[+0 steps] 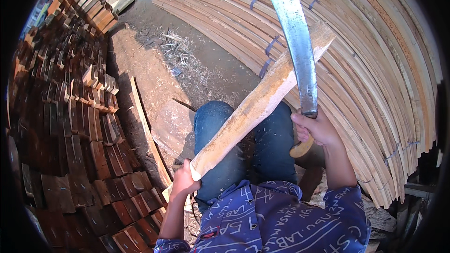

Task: The person sits on the ground and uses a large knife to shave and shape a long wooden plank. They repeatedly draw the blade along the plank's surface to remove thin layers of wood, refining its edges and profile.

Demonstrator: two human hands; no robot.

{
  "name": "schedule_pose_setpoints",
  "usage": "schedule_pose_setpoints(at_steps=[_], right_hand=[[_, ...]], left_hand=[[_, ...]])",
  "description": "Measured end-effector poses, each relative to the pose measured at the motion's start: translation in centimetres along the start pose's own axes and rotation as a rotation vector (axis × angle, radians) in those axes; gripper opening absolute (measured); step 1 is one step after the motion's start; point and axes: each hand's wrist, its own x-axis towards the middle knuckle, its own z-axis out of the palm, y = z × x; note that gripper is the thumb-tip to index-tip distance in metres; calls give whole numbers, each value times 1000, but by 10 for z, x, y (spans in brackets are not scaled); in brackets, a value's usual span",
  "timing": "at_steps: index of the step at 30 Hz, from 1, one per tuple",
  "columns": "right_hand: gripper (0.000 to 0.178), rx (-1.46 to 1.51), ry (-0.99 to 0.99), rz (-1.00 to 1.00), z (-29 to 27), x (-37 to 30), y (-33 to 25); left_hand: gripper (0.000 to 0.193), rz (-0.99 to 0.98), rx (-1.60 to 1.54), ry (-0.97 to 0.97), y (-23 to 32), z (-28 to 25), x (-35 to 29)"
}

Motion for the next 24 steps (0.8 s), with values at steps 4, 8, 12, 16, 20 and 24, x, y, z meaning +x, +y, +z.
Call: schedule_pose_setpoints(at_steps=[4,8,12,16,20,24], right_hand=[[25,-240,-52,140,12,-13,40],[24,-96,-36,139,17,-24,32],[19,144,-18,-22,0,-27,11],[21,62,-12,30,-9,-26,20],[24,-155,-85,159,0,-35,59],[23,-135,-41,157,5,-40,48]], left_hand=[[39,49,49,92,5,-6,0],[39,42,21,70,9,-11,-4],[39,28,17,26,7,-6,1],[37,46,7,31,11,-5,3],[37,110,38,111,4,-8,4],[40,82,6,60,7,-7,4]])
